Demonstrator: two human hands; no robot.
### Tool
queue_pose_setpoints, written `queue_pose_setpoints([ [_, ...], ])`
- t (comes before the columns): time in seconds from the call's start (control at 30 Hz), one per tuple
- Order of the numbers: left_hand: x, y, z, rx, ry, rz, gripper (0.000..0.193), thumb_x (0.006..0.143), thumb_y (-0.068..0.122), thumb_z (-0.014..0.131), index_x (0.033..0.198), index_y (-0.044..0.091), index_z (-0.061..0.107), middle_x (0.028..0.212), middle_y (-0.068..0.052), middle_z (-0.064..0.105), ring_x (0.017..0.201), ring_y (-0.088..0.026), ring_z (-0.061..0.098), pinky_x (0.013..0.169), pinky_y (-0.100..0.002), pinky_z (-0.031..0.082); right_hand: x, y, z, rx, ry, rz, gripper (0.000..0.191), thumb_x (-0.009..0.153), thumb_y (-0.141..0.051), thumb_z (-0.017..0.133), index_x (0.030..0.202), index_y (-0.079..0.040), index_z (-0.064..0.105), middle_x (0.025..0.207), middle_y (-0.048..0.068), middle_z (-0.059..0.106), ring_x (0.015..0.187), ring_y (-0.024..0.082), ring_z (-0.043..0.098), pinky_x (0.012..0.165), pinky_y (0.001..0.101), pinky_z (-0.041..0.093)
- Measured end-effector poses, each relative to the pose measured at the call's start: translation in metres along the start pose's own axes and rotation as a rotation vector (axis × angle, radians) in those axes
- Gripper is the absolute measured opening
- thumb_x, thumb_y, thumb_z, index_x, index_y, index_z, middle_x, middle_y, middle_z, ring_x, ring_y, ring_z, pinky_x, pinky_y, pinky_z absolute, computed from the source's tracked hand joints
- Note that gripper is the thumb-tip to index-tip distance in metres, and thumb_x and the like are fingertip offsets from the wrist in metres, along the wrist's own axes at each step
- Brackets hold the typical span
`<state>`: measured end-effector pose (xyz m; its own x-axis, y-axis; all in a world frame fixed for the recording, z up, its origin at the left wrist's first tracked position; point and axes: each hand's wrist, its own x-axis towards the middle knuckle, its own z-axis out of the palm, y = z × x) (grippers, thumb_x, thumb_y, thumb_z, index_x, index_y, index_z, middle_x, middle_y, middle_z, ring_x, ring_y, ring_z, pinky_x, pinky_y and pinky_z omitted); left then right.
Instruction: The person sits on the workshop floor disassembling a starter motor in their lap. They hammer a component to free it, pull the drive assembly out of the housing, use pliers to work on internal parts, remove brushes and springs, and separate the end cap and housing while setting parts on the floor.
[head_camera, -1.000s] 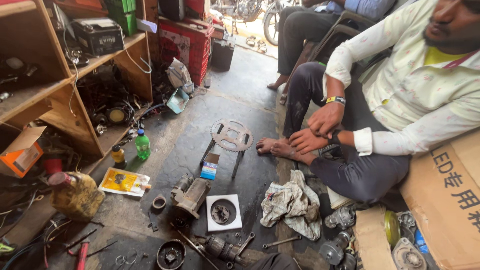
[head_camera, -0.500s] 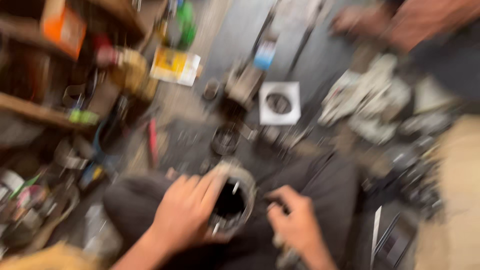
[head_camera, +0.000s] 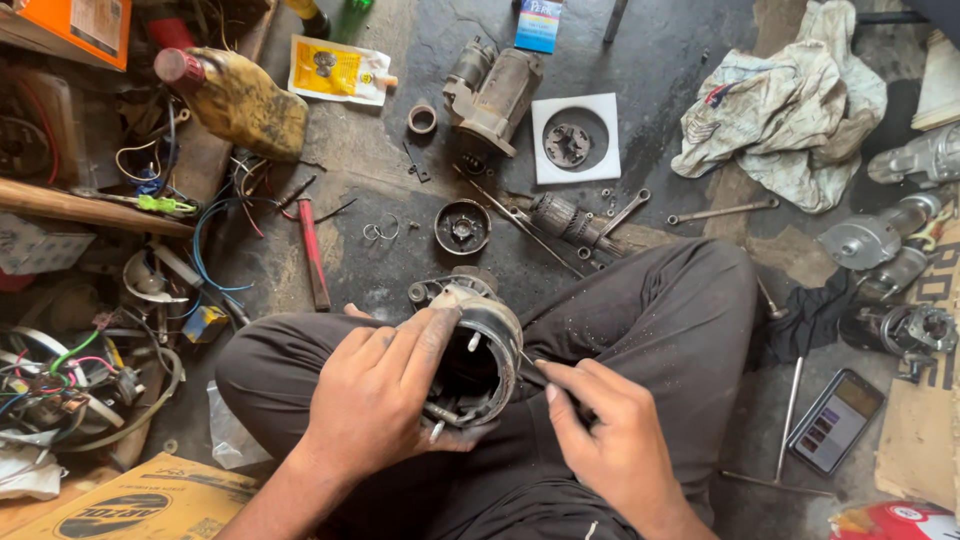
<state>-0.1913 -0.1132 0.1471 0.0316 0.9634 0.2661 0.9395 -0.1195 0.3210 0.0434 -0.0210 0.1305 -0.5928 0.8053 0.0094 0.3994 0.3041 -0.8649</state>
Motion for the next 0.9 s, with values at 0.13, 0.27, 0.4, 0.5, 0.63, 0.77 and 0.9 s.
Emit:
queue_pose_setpoints([
  [0.13, -0.001, -0.005, 0.002, -0.01, -0.013, 0.009, 0.113, 0.056, 0.07, 0.079, 0.134, -0.009, 0.055, 0.125, -0.019, 0.067, 0.086, -0.029, 0.065, 0.077, -0.041, 0.05, 0.012, -0.006, 0.007, -0.001, 0.018, -0.044, 0.02, 0.085, 0.001, 0.069, 0.105, 0.002, 0.072, 0.076, 0.012, 0.064, 0.062, 0.022, 0.063, 0.058, 0.0305, 0.051],
  [0.27, -0.002, -0.009, 0.003, 0.025, -0.006, 0.042, 0.112, 0.054, 0.072, 0.074, 0.13, -0.008, 0.057, 0.124, -0.019, 0.067, 0.091, -0.03, 0.067, 0.081, -0.042, 0.051, 0.037, -0.013, 0.0, 0.04, -0.035, -0.08, 0.02, 0.085, -0.001, 0.069, 0.105, 0.001, 0.073, 0.076, 0.01, 0.066, 0.063, 0.018, 0.064, 0.059, 0.0299, 0.051],
  [0.4, -0.009, -0.009, 0.005, 0.006, 0.022, 0.032, 0.107, 0.063, 0.075, 0.07, 0.13, -0.007, 0.058, 0.127, -0.02, 0.067, 0.092, -0.031, 0.066, 0.082, -0.041, 0.051, 0.048, -0.008, -0.012, -0.042, -0.236, 0.001, 0.022, 0.083, -0.004, 0.072, 0.104, -0.003, 0.078, 0.063, 0.008, 0.06, 0.05, 0.017, 0.055, 0.05, 0.031, 0.044],
  [0.5, -0.01, -0.011, 0.005, 0.023, -0.006, 0.033, 0.108, 0.062, 0.076, 0.068, 0.131, -0.007, 0.059, 0.123, -0.021, 0.067, 0.089, -0.03, 0.066, 0.081, -0.041, 0.051, 0.047, 0.0, -0.011, -0.035, -0.223, 0.107, 0.023, 0.081, -0.003, 0.071, 0.103, -0.004, 0.078, 0.063, 0.006, 0.06, 0.047, 0.016, 0.054, 0.045, 0.0312, 0.041],
  [0.63, -0.008, -0.01, 0.004, 0.02, 0.005, 0.046, 0.107, 0.063, 0.075, 0.069, 0.131, -0.007, 0.059, 0.122, -0.02, 0.068, 0.09, -0.029, 0.067, 0.081, -0.04, 0.051, 0.05, 0.002, -0.012, -0.026, -0.23, 0.01, 0.023, 0.083, -0.003, 0.071, 0.105, -0.003, 0.078, 0.064, 0.006, 0.059, 0.051, 0.015, 0.053, 0.048, 0.0304, 0.042],
  [0.77, -0.007, -0.009, 0.001, 0.022, -0.006, 0.042, 0.108, 0.061, 0.074, 0.07, 0.132, -0.007, 0.059, 0.12, -0.02, 0.068, 0.089, -0.029, 0.067, 0.08, -0.04, 0.051, 0.058, -0.005, -0.01, -0.024, -0.252, -0.023, 0.025, 0.082, -0.002, 0.071, 0.106, -0.003, 0.077, 0.064, 0.007, 0.06, 0.051, 0.016, 0.054, 0.05, 0.0313, 0.044],
  [0.9, -0.006, -0.01, -0.001, 0.011, 0.008, 0.054, 0.105, 0.066, 0.072, 0.07, 0.132, -0.008, 0.057, 0.121, -0.019, 0.068, 0.096, -0.029, 0.068, 0.082, -0.04, 0.051, 0.064, -0.008, -0.007, -0.015, -0.199, -0.07, 0.02, 0.086, -0.004, 0.071, 0.105, -0.002, 0.075, 0.07, 0.008, 0.064, 0.055, 0.017, 0.057, 0.053, 0.0315, 0.046],
])
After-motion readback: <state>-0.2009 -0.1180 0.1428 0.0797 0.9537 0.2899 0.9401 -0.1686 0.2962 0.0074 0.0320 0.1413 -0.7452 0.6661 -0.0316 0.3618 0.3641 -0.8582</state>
